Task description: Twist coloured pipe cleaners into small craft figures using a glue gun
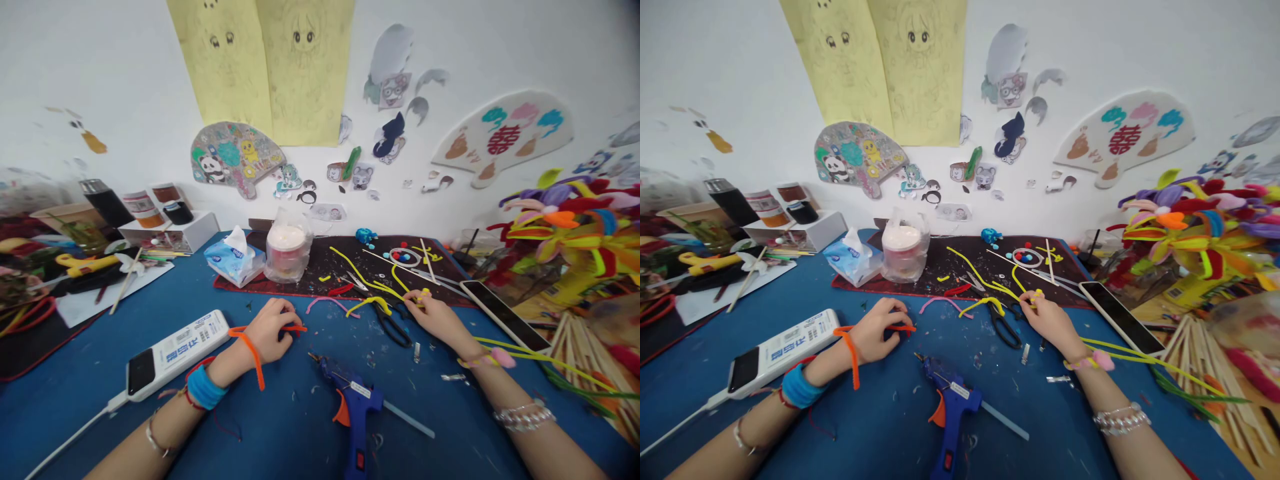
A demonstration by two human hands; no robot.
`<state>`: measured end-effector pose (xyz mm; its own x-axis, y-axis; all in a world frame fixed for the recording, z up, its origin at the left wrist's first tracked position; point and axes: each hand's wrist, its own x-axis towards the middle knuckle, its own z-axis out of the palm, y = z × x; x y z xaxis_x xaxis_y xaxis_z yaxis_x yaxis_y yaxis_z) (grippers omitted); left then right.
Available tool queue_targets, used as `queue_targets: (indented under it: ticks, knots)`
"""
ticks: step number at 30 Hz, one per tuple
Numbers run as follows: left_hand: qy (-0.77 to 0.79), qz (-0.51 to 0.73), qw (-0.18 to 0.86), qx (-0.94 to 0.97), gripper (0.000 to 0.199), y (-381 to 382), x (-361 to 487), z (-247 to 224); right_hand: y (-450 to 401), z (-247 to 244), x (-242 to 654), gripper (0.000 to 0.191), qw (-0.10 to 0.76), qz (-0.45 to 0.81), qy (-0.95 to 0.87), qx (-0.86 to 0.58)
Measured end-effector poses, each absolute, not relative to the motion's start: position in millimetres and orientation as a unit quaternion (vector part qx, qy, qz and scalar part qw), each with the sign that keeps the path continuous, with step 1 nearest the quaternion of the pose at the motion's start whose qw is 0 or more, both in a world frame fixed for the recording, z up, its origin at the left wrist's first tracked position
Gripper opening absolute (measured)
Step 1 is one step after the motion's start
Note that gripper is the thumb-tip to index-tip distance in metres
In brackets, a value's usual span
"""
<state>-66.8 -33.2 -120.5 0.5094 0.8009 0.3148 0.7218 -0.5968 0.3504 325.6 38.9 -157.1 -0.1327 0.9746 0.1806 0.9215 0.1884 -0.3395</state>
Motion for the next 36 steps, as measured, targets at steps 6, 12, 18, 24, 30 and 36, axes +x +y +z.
queue_targets:
  ticks: [6, 12, 18, 24, 30, 36]
  knots:
    - [0.432, 0.246, 0.095, 0.863, 0.019, -28.7, -69.2, -121.9, 40.3, -160.2, 328.1, 0.028, 0.191, 0.07, -0.753, -0.625]
    - [0.474, 0.285, 0.086, 0.829, 0.025, -34.8, -68.5, -108.7, 40.3, -159.7, 327.9, 0.027, 0.187, 0.082, -0.753, -0.625]
    - [0.526, 0.289, 0.06, 0.797, 0.027, -43.2, -65.9, -101.4, 38.5, -157.5, 325.8, 0.034, 0.207, 0.054, -0.732, -0.647]
    - [0.534, 0.283, 0.025, 0.796, 0.028, -47.3, -63.8, -98.0, 33.7, -149.3, 318.0, 0.041, 0.275, 0.032, -0.702, -0.656]
    - [0.509, 0.314, -0.015, 0.801, 0.022, -49.3, -62.6, -104.2, 26.5, -141.4, 311.4, 0.047, 0.304, 0.052, -0.734, -0.605]
    - [0.447, 0.288, -0.114, 0.839, 0.026, -57.9, -54.2, -104.6, 7.0, -121.4, 286.7, 0.045, 0.384, 0.063, -0.728, -0.565]
